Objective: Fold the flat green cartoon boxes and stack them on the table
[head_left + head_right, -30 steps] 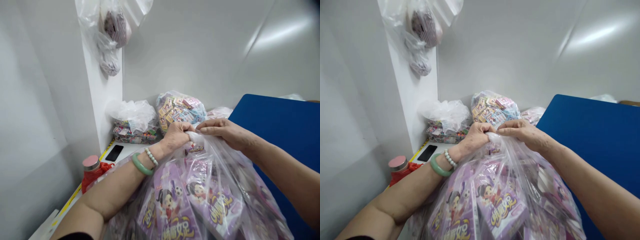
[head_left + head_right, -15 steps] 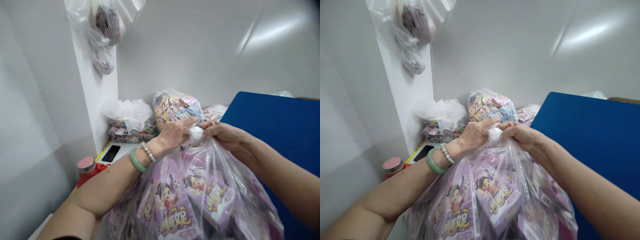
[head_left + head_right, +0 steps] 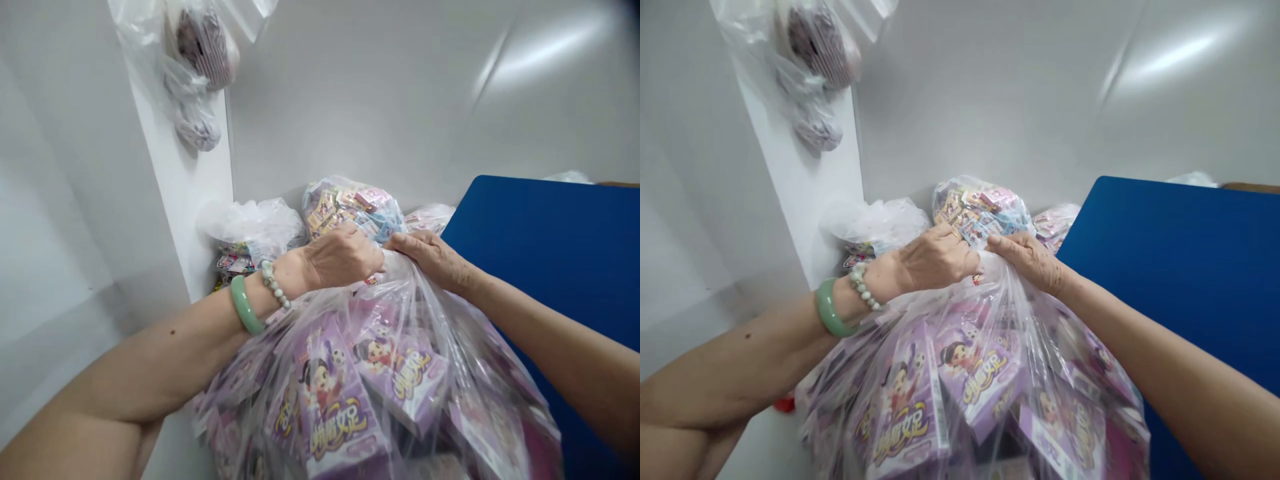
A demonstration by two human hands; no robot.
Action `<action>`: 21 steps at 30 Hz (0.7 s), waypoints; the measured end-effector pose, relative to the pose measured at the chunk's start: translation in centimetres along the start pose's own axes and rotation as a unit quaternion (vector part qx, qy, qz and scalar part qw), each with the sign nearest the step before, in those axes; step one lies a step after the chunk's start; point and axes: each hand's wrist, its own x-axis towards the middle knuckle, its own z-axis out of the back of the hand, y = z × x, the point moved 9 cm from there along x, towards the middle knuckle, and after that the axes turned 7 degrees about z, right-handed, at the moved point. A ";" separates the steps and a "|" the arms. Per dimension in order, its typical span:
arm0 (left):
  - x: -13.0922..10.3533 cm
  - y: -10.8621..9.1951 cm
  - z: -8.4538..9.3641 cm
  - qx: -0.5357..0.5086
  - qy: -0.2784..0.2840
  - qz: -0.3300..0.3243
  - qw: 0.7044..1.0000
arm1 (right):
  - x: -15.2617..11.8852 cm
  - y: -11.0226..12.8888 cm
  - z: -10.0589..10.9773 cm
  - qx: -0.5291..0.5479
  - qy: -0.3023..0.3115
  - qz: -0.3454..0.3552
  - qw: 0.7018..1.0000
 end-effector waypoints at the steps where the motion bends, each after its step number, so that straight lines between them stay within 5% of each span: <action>1: -0.1 0.1 -0.1 0.001 0.003 0.000 1.000 | 0.2 0.2 0.2 0.001 -0.005 0.018 1.000; 6: -2.0 1.4 -0.8 -0.033 -0.025 0.044 0.998 | 0.2 -0.9 0.6 -0.003 -0.011 0.057 0.998; 10: -5.0 2.0 -3.4 -0.033 -0.001 0.081 0.996 | -0.8 -3.8 1.4 -0.103 -0.010 0.052 0.993; 17: -8.8 2.5 -5.3 -0.151 -0.040 0.136 0.978 | -2.6 -7.0 2.3 -0.426 0.009 0.076 0.902; 21: -7.3 5.6 -4.8 -0.316 -0.021 0.262 0.911 | -3.0 -6.0 2.3 -0.344 0.021 0.077 0.935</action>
